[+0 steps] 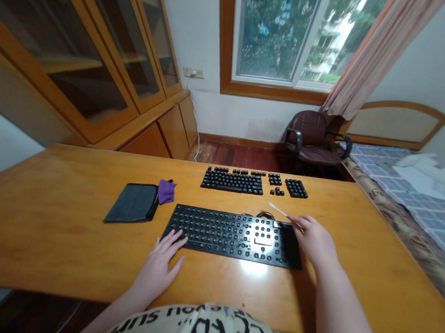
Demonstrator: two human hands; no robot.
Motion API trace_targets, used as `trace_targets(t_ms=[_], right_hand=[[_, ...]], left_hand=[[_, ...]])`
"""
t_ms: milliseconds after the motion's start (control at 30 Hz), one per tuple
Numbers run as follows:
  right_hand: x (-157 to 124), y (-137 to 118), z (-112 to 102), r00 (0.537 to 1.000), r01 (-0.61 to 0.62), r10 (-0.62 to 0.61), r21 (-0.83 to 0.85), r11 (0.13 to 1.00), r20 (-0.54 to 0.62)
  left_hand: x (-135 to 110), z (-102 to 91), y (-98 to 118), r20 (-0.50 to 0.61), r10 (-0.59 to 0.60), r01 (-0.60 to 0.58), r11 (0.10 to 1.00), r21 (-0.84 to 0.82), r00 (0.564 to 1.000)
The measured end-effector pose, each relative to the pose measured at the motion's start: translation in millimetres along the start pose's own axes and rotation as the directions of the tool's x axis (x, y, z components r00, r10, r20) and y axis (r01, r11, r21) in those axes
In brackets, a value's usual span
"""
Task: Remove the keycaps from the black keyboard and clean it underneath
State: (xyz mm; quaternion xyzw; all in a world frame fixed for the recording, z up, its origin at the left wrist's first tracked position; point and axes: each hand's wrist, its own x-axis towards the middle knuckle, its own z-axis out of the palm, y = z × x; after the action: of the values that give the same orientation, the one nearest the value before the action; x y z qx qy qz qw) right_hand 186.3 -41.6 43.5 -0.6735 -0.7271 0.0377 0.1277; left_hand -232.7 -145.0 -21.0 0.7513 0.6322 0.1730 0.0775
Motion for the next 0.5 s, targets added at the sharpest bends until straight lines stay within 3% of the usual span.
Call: trace_targets(t_ms=[167, 233, 367, 500], right_hand=[[-16, 21, -5, 0.951, 0.085, -0.138, 0.192, 0.978, 0.279], [-19, 22, -5, 0.954, 0.046, -0.091, 0.159, 0.986, 0.287], [-21, 16, -7, 0.987, -0.113, 0.114, -0.016, 0.993, 0.115], [-18, 13, -10, 0.965, 0.011, -0.037, 0.102, 0.995, 0.258]], left_hand=[[0, -0.5, 1, 0.003, 0.002, -0.002, 1.0, 0.002, 1.0], [0, -0.5, 1, 0.009, 0.005, -0.005, 1.0, 0.008, 1.0], [0, 1.0, 0, 0.011, 0.005, -0.005, 1.0, 0.01, 1.0], [0, 1.4, 0, 0.012, 0.008, -0.008, 1.0, 0.008, 1.0]])
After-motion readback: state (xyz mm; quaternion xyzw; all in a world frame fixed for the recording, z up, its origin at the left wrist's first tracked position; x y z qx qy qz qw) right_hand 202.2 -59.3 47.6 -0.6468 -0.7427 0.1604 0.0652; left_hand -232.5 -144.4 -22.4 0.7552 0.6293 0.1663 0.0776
